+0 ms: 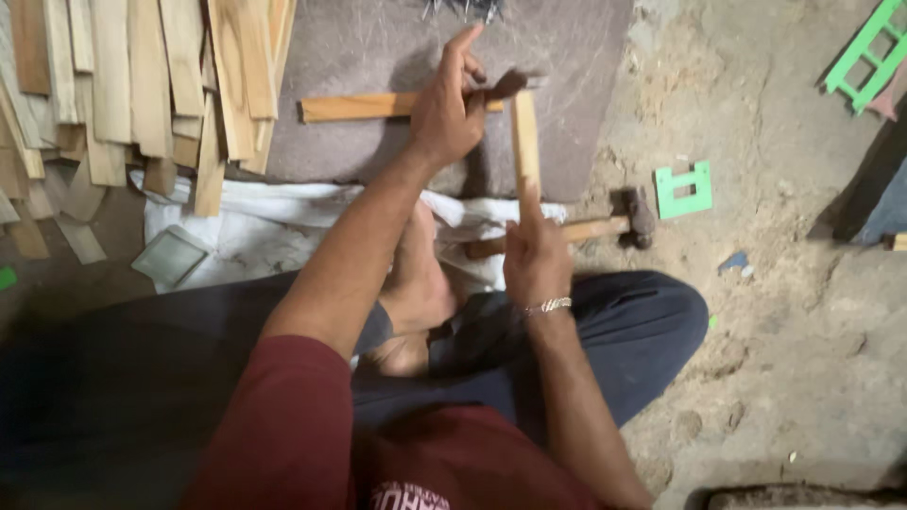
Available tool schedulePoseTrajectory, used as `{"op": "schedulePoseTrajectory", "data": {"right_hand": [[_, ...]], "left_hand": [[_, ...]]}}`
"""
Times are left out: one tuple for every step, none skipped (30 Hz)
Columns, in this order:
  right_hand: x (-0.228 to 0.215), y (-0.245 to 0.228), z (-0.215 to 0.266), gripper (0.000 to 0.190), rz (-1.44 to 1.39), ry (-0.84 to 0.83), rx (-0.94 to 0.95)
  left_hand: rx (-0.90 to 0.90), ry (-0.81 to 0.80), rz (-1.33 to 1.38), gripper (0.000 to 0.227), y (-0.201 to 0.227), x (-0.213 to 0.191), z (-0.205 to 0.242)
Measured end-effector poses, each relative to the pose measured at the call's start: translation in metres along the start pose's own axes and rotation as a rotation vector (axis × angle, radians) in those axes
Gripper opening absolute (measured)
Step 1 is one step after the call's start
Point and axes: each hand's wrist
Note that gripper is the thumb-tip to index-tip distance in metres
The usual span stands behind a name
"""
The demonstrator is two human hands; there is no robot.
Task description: The person sits on the floor and repeatedly hammers nails into small wooden planks using a hammer. They pick up nails from a pile, place them on the wood, and strike them until flush. Finished pieces are set aside.
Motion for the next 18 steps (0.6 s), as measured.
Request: {"op": "schedulePoseTrajectory", "data": {"right_hand": [[0.002, 0.004, 0.008, 0.064, -0.106, 0.081, -0.027], [0.004, 0.008, 0.009, 0.066, -0.214, 0.176, -0.062], [0.003, 0.011, 0.012, 0.068, -0.322, 0.271, -0.099], [0.001, 0.011, 0.015, 0.064, -0.386, 0.307, -0.118], [0.000, 0.010, 0.017, 0.062, -0.451, 0.343, -0.139], [-0.002, 0.008, 0.023, 0.059, -0.513, 0.375, -0.149], [-0.005, 0.007, 0.027, 0.063, -0.639, 0.293, 0.094], [-0.006, 0.006, 0.025, 0.067, -0.767, 0.214, 0.330], [-0.007, 0.006, 0.020, 0.071, -0.898, 0.121, 0.561], [-0.010, 0.009, 0.014, 0.074, -0.992, 0.076, 0.705], [-0.012, 0.013, 0.006, 0.077, -1.091, 0.030, 0.845], [-0.016, 0.016, 0.010, 0.080, -1.191, -0.021, 1.006], [-0.020, 0.020, 0.013, 0.080, -1.256, -0.014, 1.016], [-0.021, 0.021, 0.012, 0.080, -1.327, -0.030, 1.010], [-0.022, 0.020, 0.013, 0.081, -1.397, -0.046, 1.002], [-0.022, 0.019, 0.008, 0.080, -1.422, -0.045, 0.996], [-0.023, 0.017, 0.006, 0.079, -1.446, -0.043, 0.990], [-0.024, 0.016, 0.007, 0.078, -1.462, -0.045, 0.996]], "left_hand": [[-0.068, -0.023, 0.026, 0.081, -0.003, 0.002, 0.007], [-0.122, -0.042, 0.053, 0.079, -0.009, 0.006, 0.005], [-0.175, -0.062, 0.080, 0.077, -0.012, 0.010, 0.003], [-0.174, -0.067, 0.056, 0.075, -0.015, 0.010, -0.002], [-0.174, -0.071, 0.031, 0.073, -0.015, 0.010, -0.006], [-0.182, -0.083, 0.010, 0.071, -0.011, 0.006, -0.004], [-0.223, -0.095, 0.089, 0.065, -0.004, 0.000, -0.003], [-0.248, -0.112, 0.173, 0.060, 0.004, -0.006, -0.010], [-0.273, -0.132, 0.257, 0.055, 0.013, -0.016, -0.018], [-0.022, -0.110, 0.177, 0.049, 0.023, -0.020, -0.026], [0.121, -0.230, -0.261, 0.052, 0.030, -0.045, -0.032], [0.121, -0.332, -0.487, 0.057, 0.037, -0.062, -0.031], [0.337, -0.358, -0.614, 0.050, 0.043, -0.078, -0.030], [0.099, -0.586, -0.798, 0.032, 0.046, -0.094, -0.033], [0.105, -0.548, -0.784, 0.029, 0.050, -0.100, -0.028], [0.108, -0.493, -0.777, 0.027, 0.052, -0.106, -0.032], [0.097, -0.454, -0.730, 0.026, 0.054, -0.101, -0.037], [0.074, -0.423, -0.678, 0.024, 0.059, -0.089, -0.038]]}}
Point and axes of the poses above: each hand's wrist, its own z-axis away from the middle knuckle, its own x-axis out of the palm, y = z × x, and after that the axes turned 10 degrees about y, right-handed
